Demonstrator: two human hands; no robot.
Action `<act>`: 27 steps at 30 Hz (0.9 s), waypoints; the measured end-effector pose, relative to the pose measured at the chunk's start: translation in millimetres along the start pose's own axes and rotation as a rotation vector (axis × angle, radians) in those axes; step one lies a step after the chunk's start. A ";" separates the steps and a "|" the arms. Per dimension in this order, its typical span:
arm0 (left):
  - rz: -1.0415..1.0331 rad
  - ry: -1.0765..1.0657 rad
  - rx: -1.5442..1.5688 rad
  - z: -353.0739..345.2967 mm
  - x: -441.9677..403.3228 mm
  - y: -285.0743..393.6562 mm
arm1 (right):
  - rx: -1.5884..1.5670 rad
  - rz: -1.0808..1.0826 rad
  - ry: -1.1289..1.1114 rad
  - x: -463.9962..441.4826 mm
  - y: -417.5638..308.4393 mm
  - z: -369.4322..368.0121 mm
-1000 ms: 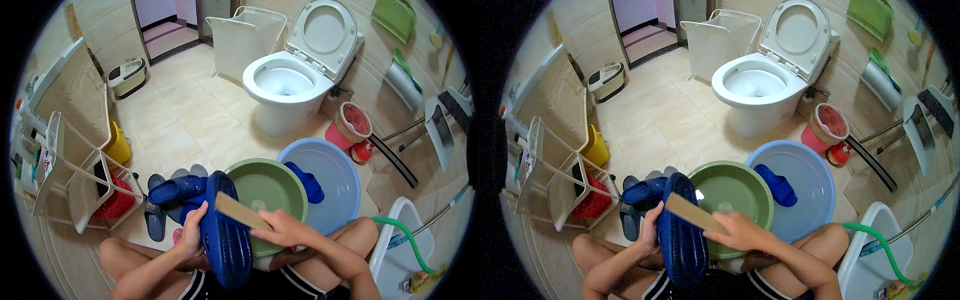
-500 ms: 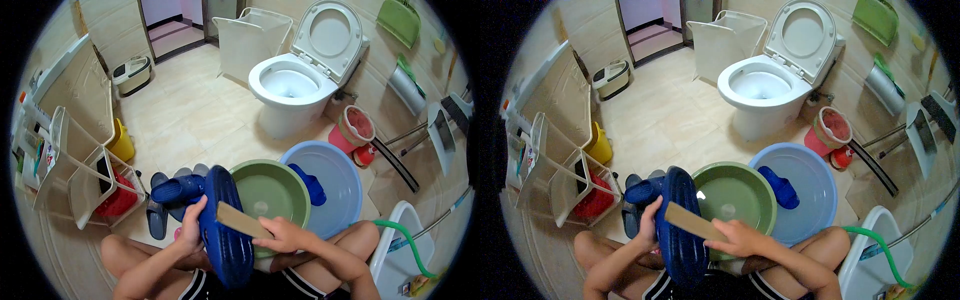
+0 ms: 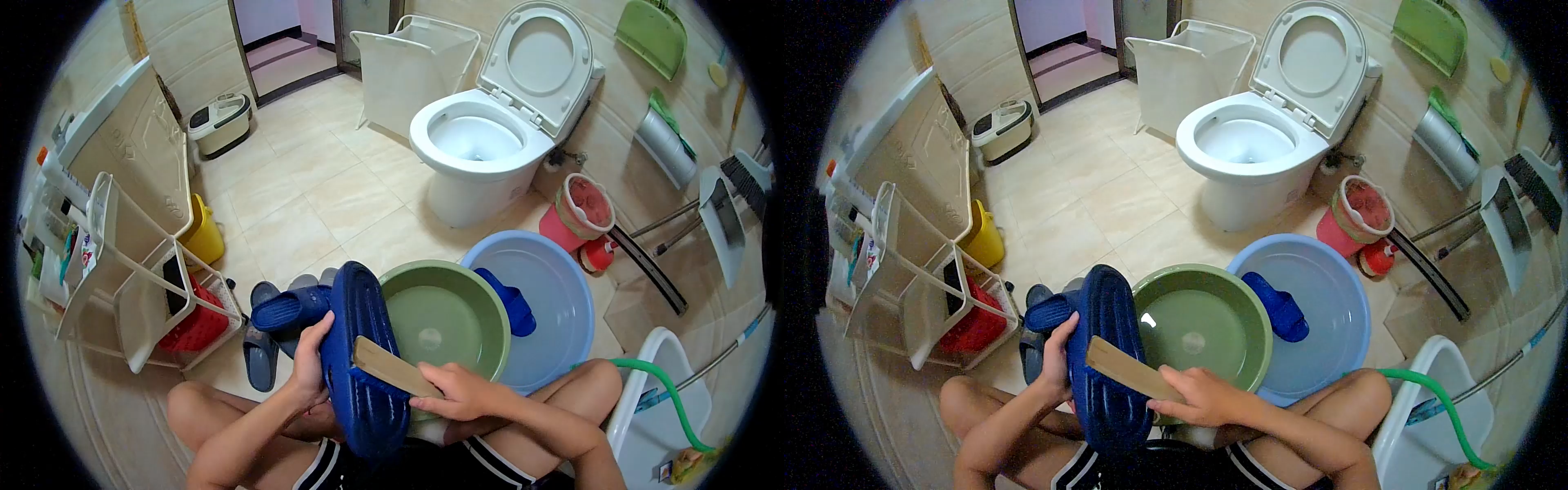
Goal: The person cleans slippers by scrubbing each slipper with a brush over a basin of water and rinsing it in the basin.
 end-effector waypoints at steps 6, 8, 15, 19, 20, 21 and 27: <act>0.019 -0.053 -0.221 1.9 -4.2 -23.2 | 0.004 -0.117 0.258 -0.2 25.3 10.0; -0.019 -0.044 -0.224 5.0 -7.0 -21.1 | -0.008 -0.116 0.337 -0.2 24.0 11.5; -0.046 -0.005 -0.160 5.0 -7.1 -17.3 | 0.047 -0.045 0.170 2.7 7.7 -12.7; -0.027 -0.027 -0.220 -1.4 -0.9 -19.4 | 0.001 -0.171 0.380 0.1 41.7 0.9; -0.030 -0.029 -0.221 -0.3 -1.4 -18.1 | -0.055 -0.144 0.409 -0.5 43.3 1.2; -0.059 -0.033 -0.239 2.2 -2.5 -15.9 | -0.052 -0.139 0.408 -0.2 37.7 2.2; -0.043 0.001 -0.105 9.4 -9.2 -17.8 | -0.066 -0.058 0.099 1.2 10.8 -11.5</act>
Point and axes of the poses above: each hand's wrist, its own x-axis away from the middle knuckle, its own z-axis out of the back of the hand, y = z × x, the point moved 4 cm from there along -x, towards the middle knuckle, and after that the axes turned 9 degrees about z, right-handed, at the moved point
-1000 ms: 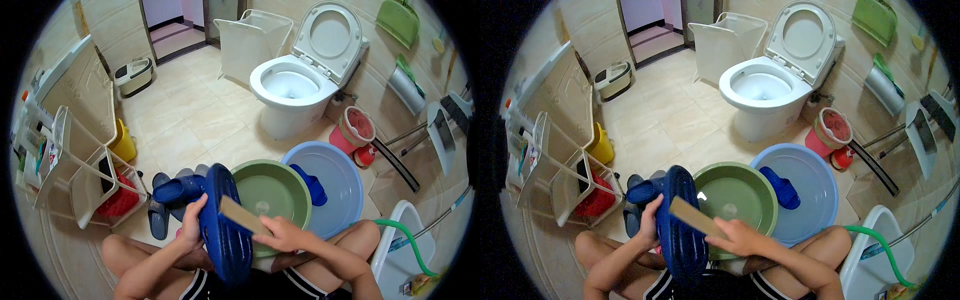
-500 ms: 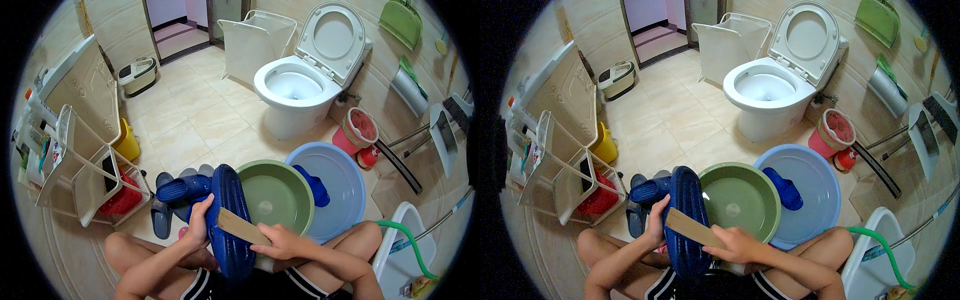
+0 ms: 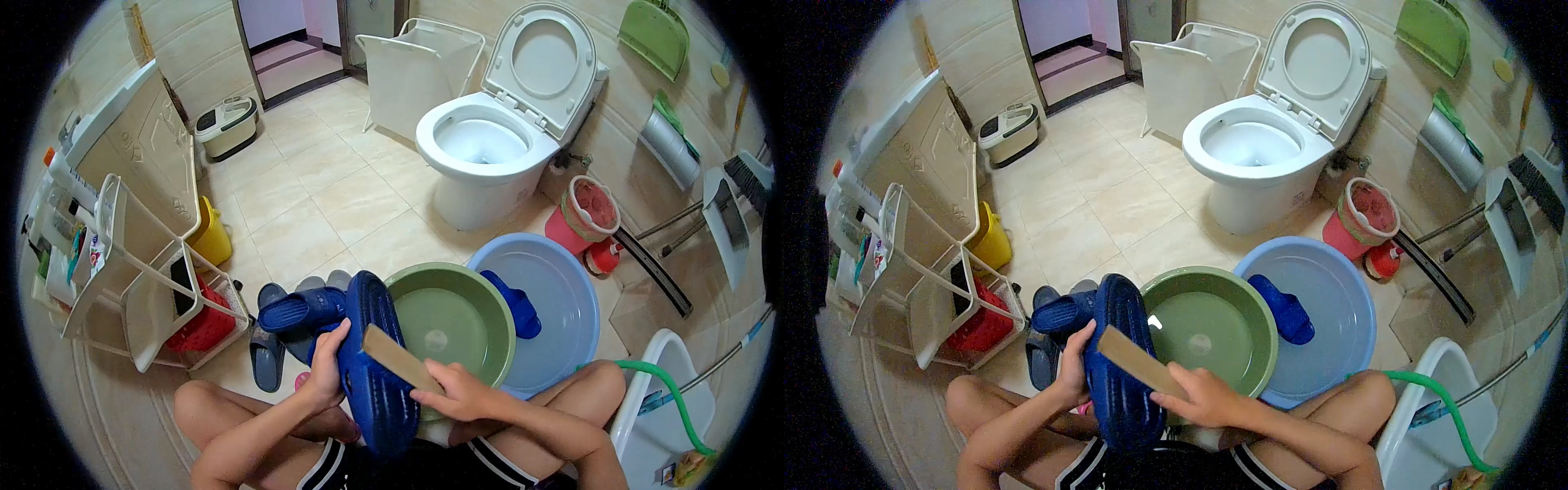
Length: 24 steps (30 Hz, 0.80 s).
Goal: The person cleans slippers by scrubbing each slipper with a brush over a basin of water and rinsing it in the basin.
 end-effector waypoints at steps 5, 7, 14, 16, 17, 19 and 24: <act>0.044 -0.075 -0.092 -7.8 7.0 -9.0 | 0.044 -0.160 0.249 -5.4 28.7 20.3; 0.033 -0.072 -0.111 -6.9 4.6 -6.7 | 0.029 -0.091 0.240 -5.5 16.0 19.9; 0.003 0.016 -0.006 -0.4 1.8 -2.6 | 0.013 0.003 0.025 -4.2 9.7 7.8; -0.017 -0.029 -0.130 -0.1 0.3 -17.9 | 0.005 0.000 0.203 -8.2 19.8 16.9; 0.005 -0.025 -0.132 0.2 0.8 -24.4 | 0.026 -0.019 0.206 -7.2 19.0 18.2; 0.010 -0.026 -0.139 1.5 -2.7 -24.7 | 0.031 -0.043 0.204 -7.6 20.7 19.5; -0.032 0.018 0.119 11.3 -12.9 -0.7 | -0.035 0.079 -0.037 -1.7 -0.7 2.3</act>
Point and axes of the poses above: each hand's wrist, its own x-axis away from the middle knuckle, its own z-axis out of the back of the hand, y = z × x, the point moved 4 cm from there along -x, towards the middle knuckle, and after that the axes turned 9 degrees about z, right-handed, at the moved point
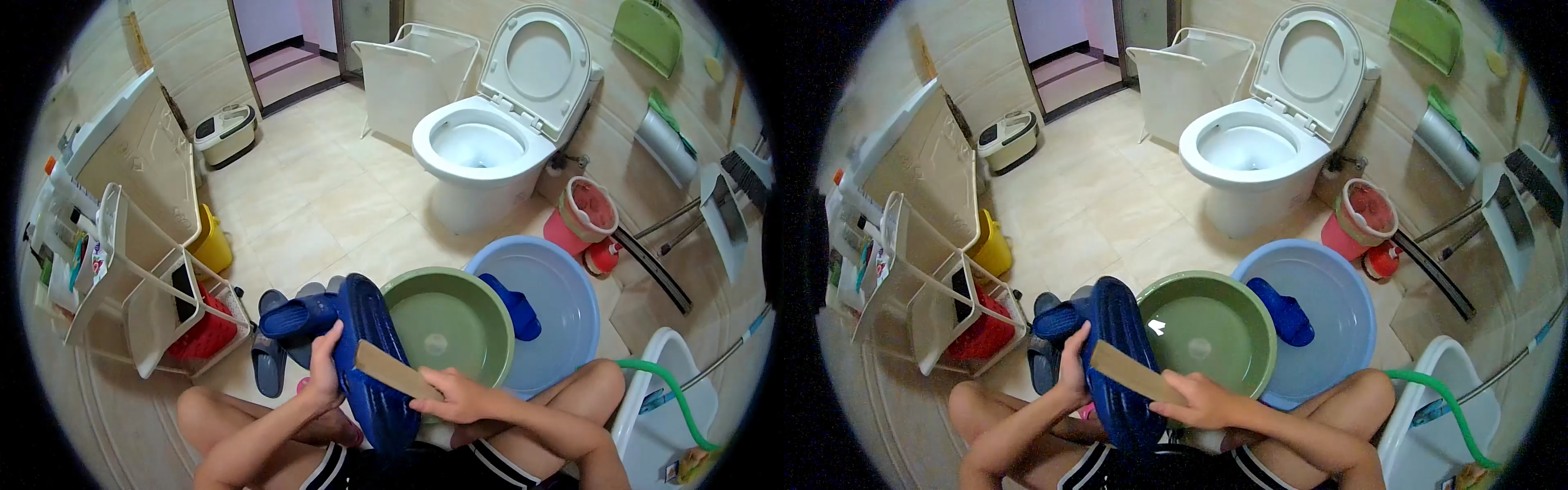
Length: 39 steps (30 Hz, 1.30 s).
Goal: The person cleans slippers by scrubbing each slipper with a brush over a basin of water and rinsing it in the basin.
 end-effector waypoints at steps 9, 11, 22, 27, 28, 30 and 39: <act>0.002 -0.029 -0.106 -15.8 16.9 -7.0 | 0.013 -0.103 0.159 -2.5 10.1 19.9; -0.006 0.007 -0.074 -9.3 16.1 -0.2 | -0.064 -0.081 0.062 -2.3 0.8 12.0; 0.126 -0.077 -0.078 -4.8 6.2 -17.3 | 0.126 -0.135 0.169 -6.9 16.7 16.6; 0.141 -0.061 -0.023 -4.0 8.0 -5.6 | 0.015 -0.059 0.013 -1.5 -7.1 -0.4; 0.168 -0.055 -0.006 -4.6 9.1 -8.2 | 0.046 -0.057 0.047 -1.8 -2.7 0.0; 0.234 -0.084 0.007 -1.6 8.1 -19.4 | 0.083 -0.079 0.169 -4.4 27.6 5.4; 0.273 -0.099 0.017 5.0 2.8 -16.7 | 0.080 0.002 0.001 -1.0 -8.7 0.4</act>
Point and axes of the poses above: each hand's wrist, its own x-axis away from the middle knuckle, its own z-axis out of the back of the hand, y = z × x, the point moved 4 cm from there along -x, towards the middle knuckle, and after that the axes turned 9 degrees about z, right-handed, at the moved point
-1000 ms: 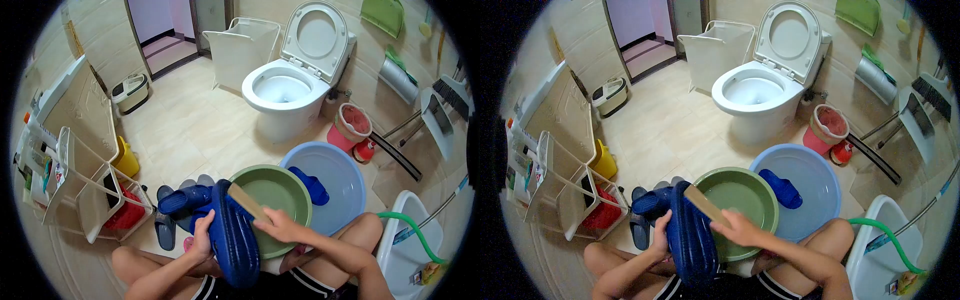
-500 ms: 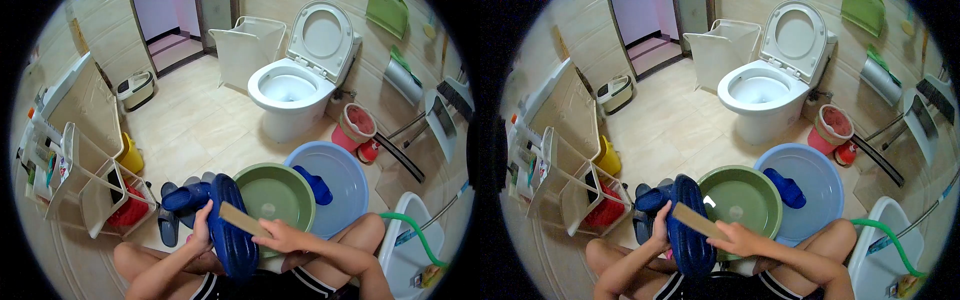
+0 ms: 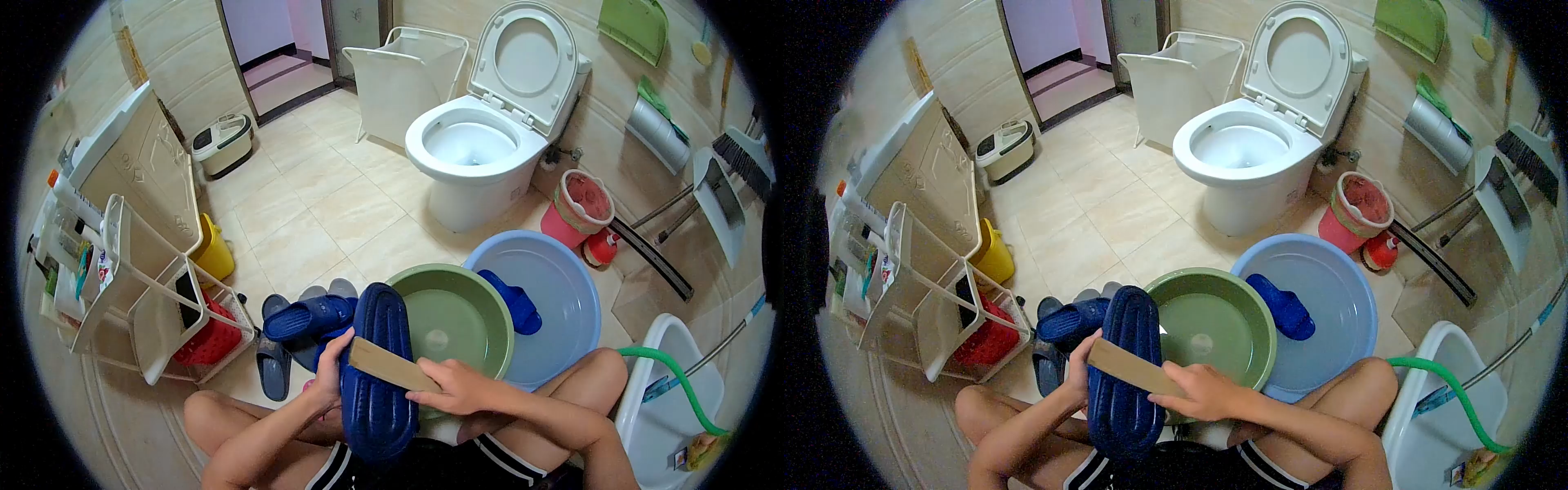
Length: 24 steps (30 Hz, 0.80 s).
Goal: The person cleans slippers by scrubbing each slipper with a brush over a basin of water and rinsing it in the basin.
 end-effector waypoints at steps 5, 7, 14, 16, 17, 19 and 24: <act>0.013 -0.077 -0.048 -6.9 3.5 -8.9 | 0.181 -0.090 0.241 0.9 37.9 12.2; 0.072 -0.062 -0.020 -8.7 7.4 -12.7 | 0.177 -0.220 0.359 -1.1 56.3 21.9; -0.075 -0.062 -0.068 -8.3 8.0 -1.0 | -0.002 -0.002 0.023 1.8 -3.1 -3.2; -0.048 -0.061 -0.058 -9.2 9.6 -3.4 | 0.005 -0.017 0.054 2.2 7.9 -1.5; -0.031 -0.059 -0.053 -9.1 10.3 -5.6 | 0.012 -0.033 0.079 3.0 18.5 -1.3; -0.012 -0.089 -0.060 -5.3 5.6 -8.5 | 0.040 0.004 0.186 1.4 49.0 2.1; -0.109 -0.085 -0.128 -16.4 9.1 -1.5 | 0.015 -0.106 0.321 -0.8 36.0 15.5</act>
Point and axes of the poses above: each hand's wrist, its own x-axis away from the middle knuckle, its own z-axis out of the back of the hand, y = z × x, the point moved 4 cm from there along -x, towards the middle knuckle, and after that the axes turned 9 degrees about z, right-handed, at the moved point
